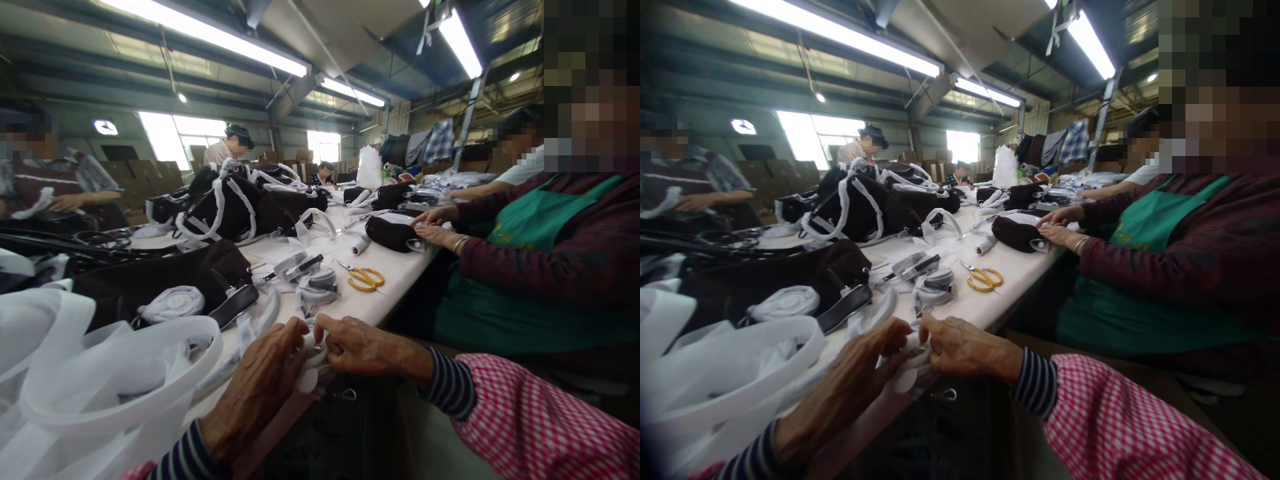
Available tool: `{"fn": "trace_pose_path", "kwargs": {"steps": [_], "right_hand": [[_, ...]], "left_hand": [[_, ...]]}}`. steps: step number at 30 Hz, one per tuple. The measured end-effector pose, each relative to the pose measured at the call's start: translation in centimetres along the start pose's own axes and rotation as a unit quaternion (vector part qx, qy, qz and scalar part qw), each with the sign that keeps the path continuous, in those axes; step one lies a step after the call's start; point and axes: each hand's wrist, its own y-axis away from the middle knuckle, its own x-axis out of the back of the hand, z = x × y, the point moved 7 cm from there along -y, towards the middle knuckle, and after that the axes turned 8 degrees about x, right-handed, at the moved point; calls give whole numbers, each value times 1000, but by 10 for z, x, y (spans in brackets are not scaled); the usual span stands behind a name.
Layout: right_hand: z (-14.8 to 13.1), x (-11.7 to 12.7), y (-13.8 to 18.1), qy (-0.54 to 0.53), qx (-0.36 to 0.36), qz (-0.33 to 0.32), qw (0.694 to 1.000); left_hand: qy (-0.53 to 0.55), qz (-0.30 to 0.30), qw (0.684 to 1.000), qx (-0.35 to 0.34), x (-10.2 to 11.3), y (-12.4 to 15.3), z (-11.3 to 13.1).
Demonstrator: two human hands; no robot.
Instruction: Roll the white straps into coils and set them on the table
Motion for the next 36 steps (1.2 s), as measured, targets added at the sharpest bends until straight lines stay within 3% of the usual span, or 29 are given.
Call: {"fn": "trace_pose_path", "kwargs": {"steps": [6, 13, 17, 21, 24, 27, 31, 36], "right_hand": [[-10, 0, -1, 41, 18, -36, 998], [-4, 0, -1, -13, 23, -32, 999], [-5, -2, -2, 10, 17, -39, 999], [-7, -2, 2, 89, -19, -39, 995], [-13, -1, 6, 128, -13, -31, 991], [-21, 1, 5, 88, 21, -4, 996], [-27, 5, -2, 30, 28, 23, 999], [-32, -1, -10, 42, 41, 11, 998]], "left_hand": [[39, -69, 996, -43, 0, -7, 4], [107, -203, 969, 89, -5, -11, 12], [47, -156, 985, 63, -1, -11, 11], [-38, -147, 988, 9, -5, -6, 8], [40, -127, 991, 8, -7, -7, 4], [140, -119, 982, 42, -8, -7, -3], [159, -112, 979, 61, -4, -5, -5], [170, -148, 972, 66, 3, 0, -1]]}}
